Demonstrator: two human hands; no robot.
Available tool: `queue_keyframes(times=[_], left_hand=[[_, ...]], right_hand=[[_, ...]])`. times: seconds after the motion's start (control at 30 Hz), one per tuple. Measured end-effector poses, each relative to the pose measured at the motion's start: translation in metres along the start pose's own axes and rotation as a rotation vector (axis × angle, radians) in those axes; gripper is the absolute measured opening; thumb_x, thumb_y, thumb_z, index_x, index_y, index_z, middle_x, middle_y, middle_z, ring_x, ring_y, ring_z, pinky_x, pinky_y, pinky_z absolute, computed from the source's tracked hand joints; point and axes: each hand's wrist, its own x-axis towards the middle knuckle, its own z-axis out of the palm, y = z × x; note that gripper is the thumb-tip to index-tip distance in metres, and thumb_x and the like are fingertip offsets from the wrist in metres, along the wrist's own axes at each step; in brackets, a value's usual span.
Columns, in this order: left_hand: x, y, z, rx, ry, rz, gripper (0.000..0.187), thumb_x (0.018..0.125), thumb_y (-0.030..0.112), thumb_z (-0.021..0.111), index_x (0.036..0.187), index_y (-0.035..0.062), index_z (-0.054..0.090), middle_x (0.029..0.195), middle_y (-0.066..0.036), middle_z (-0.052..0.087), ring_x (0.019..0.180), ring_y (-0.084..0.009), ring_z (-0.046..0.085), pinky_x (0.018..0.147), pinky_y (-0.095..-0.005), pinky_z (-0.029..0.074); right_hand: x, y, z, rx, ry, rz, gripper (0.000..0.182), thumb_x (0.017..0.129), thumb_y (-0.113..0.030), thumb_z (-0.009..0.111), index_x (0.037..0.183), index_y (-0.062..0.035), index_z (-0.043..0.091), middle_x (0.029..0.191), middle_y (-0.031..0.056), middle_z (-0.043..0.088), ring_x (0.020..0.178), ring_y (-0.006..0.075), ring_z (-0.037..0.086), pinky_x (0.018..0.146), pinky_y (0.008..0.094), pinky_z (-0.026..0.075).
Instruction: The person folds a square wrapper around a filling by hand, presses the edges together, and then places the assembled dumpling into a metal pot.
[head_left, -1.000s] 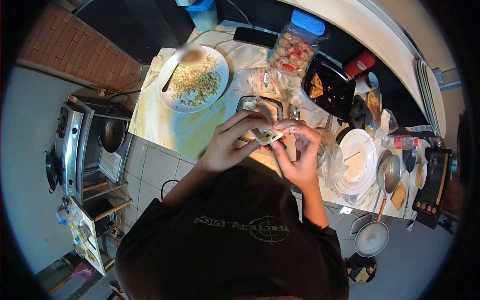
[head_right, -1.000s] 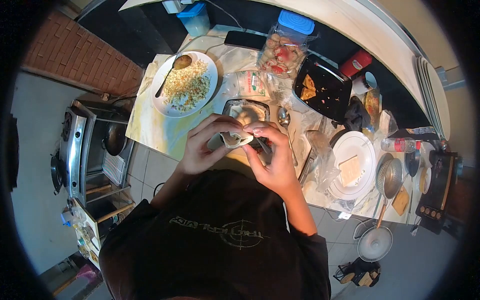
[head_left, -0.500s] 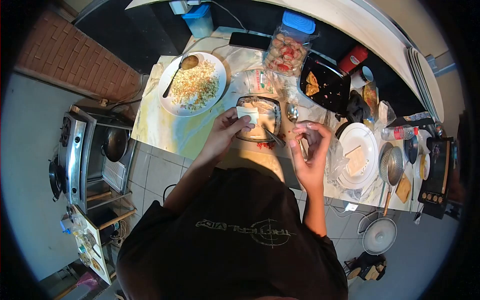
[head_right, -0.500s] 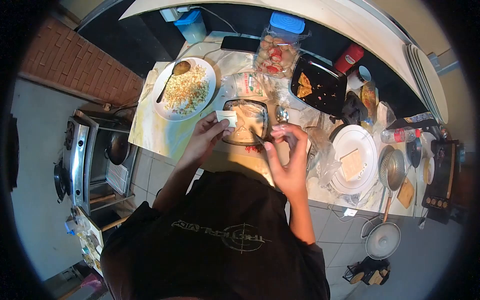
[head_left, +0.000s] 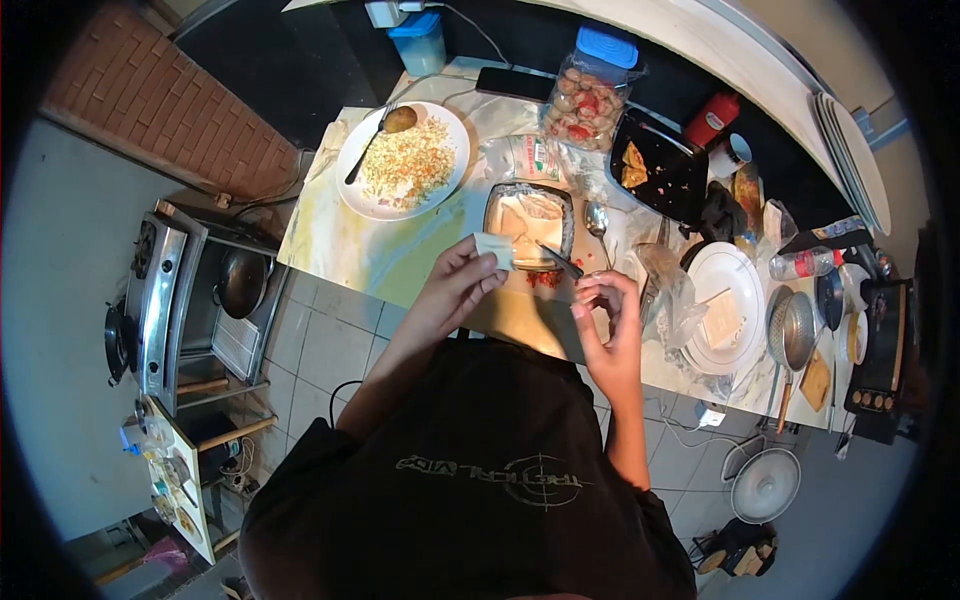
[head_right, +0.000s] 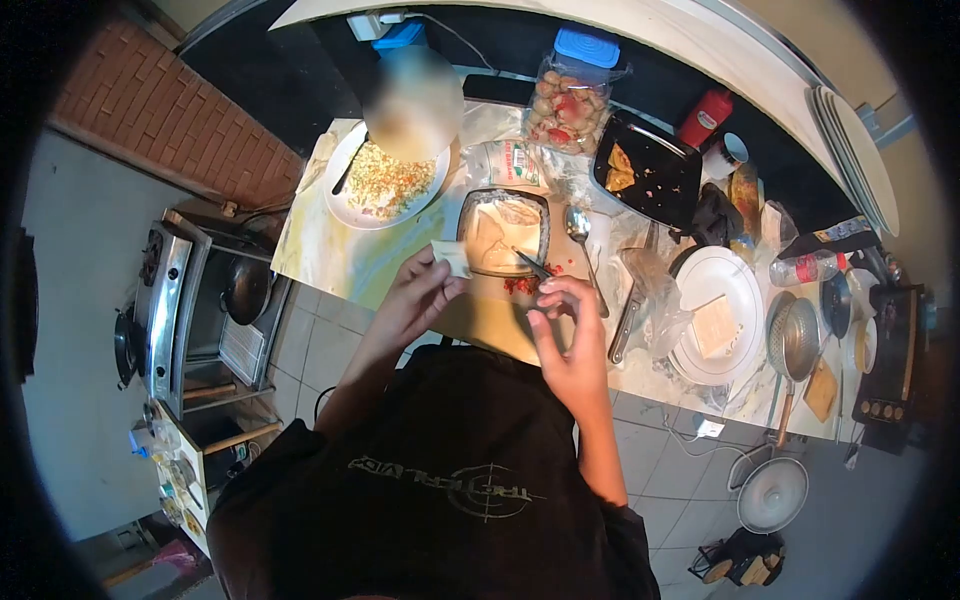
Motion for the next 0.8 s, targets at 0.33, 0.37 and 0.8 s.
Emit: queue_keyframes(times=[0.33,0.37,0.8], left_hand=[[-0.041,-0.027,0.018,0.698,0.268,0.168,0.03,0.091,0.007,0.069,0.118,0.0001,0.058,0.109,-0.008,0.065,0.098,-0.0144,0.063,0.09,-0.0287,0.05],[-0.044,-0.032,0.023,0.734,0.276,0.174,0.029,0.091,0.007,0.068,0.117,0.0001,0.058,0.11,-0.008,0.065,0.1,-0.015,0.063,0.09,-0.0293,0.05],[-0.044,-0.169,0.116,0.749,0.026,-0.046,0.029,0.092,0.001,0.063,0.119,-0.0002,0.054,0.106,-0.008,0.067,0.097,-0.0143,0.064,0.088,-0.0286,0.05]], right_hand=[[-0.013,-0.01,-0.004,-0.044,-0.14,-0.093,0.036,0.085,0.004,0.065,0.119,-0.0026,0.053,0.106,0.0089,0.057,0.091,0.0182,0.058,0.082,0.0292,0.047],[-0.017,-0.013,-0.008,-0.043,-0.135,-0.111,0.036,0.085,0.004,0.065,0.118,-0.0032,0.053,0.105,0.0091,0.057,0.091,0.0186,0.058,0.081,0.0295,0.047],[-0.187,-0.028,-0.16,-0.176,0.254,0.056,0.026,0.09,0.001,0.061,0.114,-0.0014,0.055,0.101,0.0084,0.056,0.089,0.0162,0.057,0.084,0.0287,0.047]])
